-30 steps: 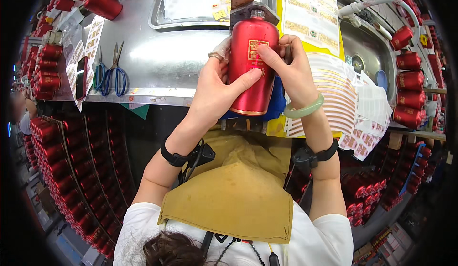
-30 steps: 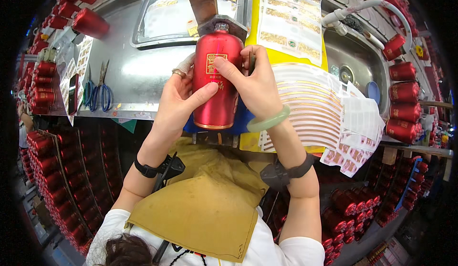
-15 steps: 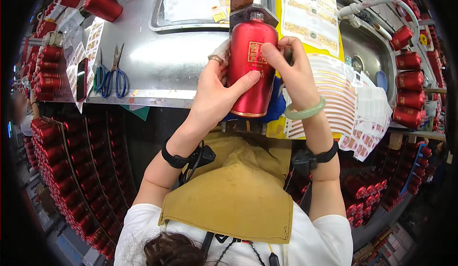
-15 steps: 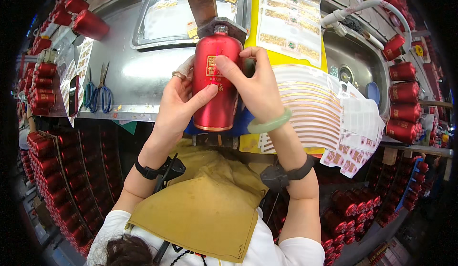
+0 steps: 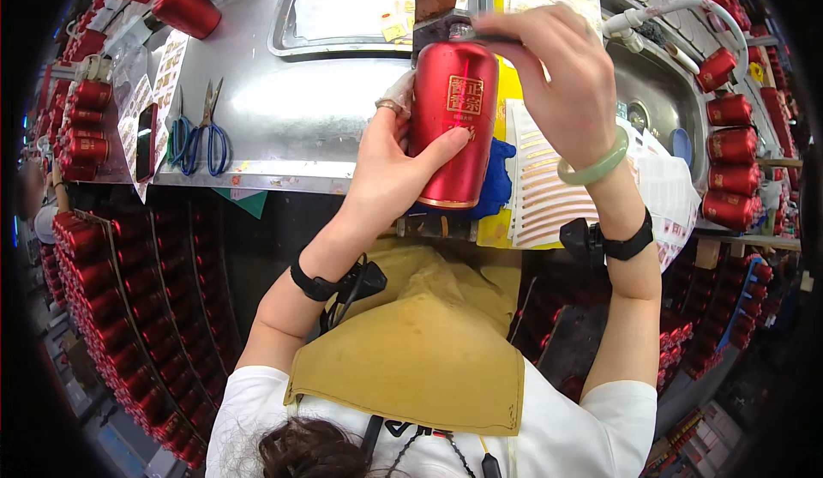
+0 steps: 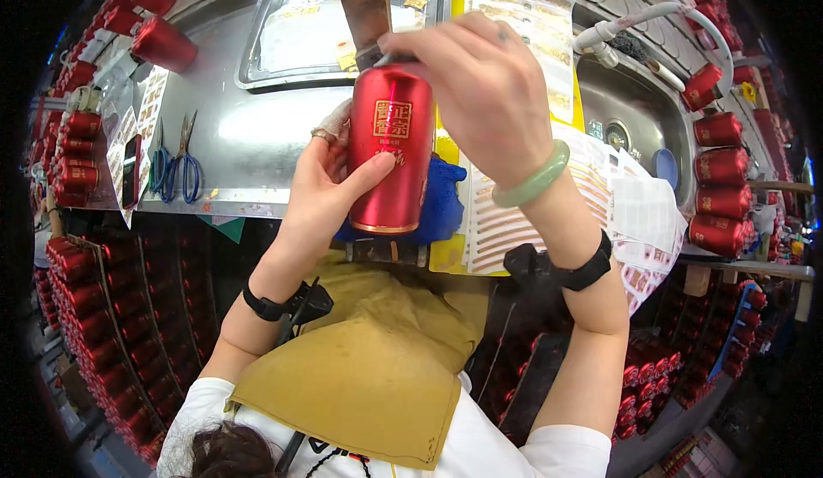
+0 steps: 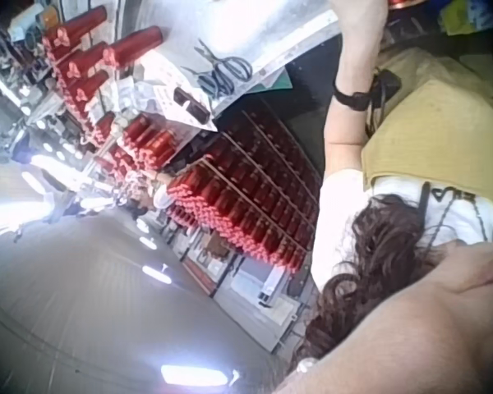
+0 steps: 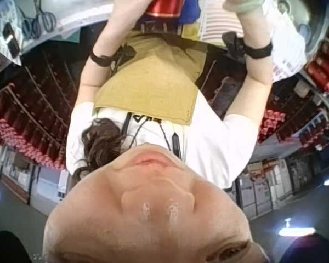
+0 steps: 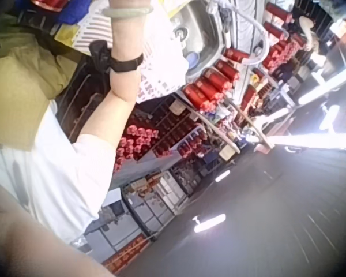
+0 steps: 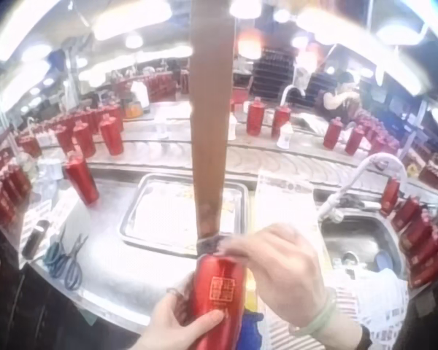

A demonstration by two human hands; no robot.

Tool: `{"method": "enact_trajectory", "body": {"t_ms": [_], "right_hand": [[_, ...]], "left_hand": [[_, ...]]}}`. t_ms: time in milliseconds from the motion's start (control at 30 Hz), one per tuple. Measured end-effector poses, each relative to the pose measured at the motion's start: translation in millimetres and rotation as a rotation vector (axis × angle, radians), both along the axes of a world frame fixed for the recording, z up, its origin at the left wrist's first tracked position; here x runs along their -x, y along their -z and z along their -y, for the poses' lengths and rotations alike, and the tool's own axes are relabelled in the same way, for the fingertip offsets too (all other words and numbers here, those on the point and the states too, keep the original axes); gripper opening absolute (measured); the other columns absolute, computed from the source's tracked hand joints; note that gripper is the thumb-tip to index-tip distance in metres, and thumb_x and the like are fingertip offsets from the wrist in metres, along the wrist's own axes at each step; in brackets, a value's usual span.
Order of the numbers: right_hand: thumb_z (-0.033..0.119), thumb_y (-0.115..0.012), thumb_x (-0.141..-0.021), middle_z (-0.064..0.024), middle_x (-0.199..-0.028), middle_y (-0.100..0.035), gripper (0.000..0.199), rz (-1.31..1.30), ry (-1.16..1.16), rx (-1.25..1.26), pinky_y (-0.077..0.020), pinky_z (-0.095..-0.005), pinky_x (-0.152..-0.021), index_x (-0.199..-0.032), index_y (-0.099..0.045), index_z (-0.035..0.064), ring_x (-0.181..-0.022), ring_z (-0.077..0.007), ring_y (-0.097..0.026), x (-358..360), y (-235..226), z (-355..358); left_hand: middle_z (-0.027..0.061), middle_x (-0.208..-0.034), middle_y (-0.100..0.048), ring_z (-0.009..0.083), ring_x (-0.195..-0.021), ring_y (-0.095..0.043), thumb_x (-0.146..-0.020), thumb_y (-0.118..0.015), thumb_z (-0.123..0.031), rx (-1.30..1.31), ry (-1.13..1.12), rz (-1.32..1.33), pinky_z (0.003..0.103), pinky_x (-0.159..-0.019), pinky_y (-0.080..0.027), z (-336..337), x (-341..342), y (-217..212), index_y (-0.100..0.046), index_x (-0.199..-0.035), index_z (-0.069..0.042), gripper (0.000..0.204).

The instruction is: Apply multiple decorative labels and seals to red metal liquor bottles at a factory workstation.

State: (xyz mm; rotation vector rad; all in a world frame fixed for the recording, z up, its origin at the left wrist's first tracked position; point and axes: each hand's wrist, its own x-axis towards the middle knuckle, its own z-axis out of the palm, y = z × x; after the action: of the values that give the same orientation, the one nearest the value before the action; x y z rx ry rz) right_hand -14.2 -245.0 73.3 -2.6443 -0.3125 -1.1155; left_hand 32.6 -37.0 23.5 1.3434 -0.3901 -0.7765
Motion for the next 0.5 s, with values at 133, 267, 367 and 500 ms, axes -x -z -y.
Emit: {"method": "enact_trajectory", "body": {"t_ms": [133, 267, 367, 500], "right_hand": [[0.008, -0.070, -0.080, -0.0016, -0.095, -0.075, 0.025, -0.126, -0.380, -0.009, -0.0549, -0.0353, -0.075, -0.105, -0.075, 0.0116, -0.081, -0.0222, -0.067, 53.0, 23.5, -17.1], [0.008, -0.069, -0.081, -0.0007, -0.097, -0.075, 0.023, -0.187, -0.280, -0.120, -0.0529, -0.0324, -0.071, -0.103, -0.075, 0.0120, -0.079, -0.0199, -0.065, 52.2, 29.8, -27.4], [0.007, -0.069, -0.080, 0.0005, -0.097, -0.073, 0.021, 0.012, 0.172, 0.164, -0.0492, -0.0315, -0.074, -0.100, -0.074, 0.0125, -0.078, -0.0186, -0.063, 10.1, 9.3, 17.2], [0.013, -0.066, -0.077, 0.0027, -0.091, -0.068, 0.021, 0.087, -0.144, 0.345, -0.0473, -0.0320, -0.081, -0.098, -0.072, 0.0151, -0.076, -0.0159, -0.059, 7.5, 1.7, -11.8]], "left_hand": [[0.0259, -0.162, -0.030, 0.0302, -0.151, -0.033, -0.093, -0.076, -0.010, 0.137, -0.064, -0.138, 0.041, -0.123, -0.031, -17.7, -8.6, 16.3, -0.018, -0.158, 0.007, 0.088], [0.0267, -0.159, -0.036, 0.0325, -0.149, -0.037, -0.108, -0.055, -0.030, 0.066, -0.123, -0.028, 0.043, -0.124, -0.031, -26.4, -12.6, 20.4, -0.023, -0.157, 0.008, 0.070], [0.0272, -0.158, -0.036, 0.0339, -0.149, -0.036, -0.111, -0.045, -0.038, 0.103, -0.117, -0.030, 0.044, -0.124, -0.030, -27.5, -12.6, 17.0, -0.024, -0.155, 0.010, 0.068], [0.0276, -0.158, -0.037, 0.0345, -0.150, -0.036, -0.112, -0.034, -0.044, 0.103, -0.175, -0.005, 0.045, -0.125, -0.028, -36.2, -11.0, 11.3, -0.025, -0.155, 0.010, 0.070]]}}
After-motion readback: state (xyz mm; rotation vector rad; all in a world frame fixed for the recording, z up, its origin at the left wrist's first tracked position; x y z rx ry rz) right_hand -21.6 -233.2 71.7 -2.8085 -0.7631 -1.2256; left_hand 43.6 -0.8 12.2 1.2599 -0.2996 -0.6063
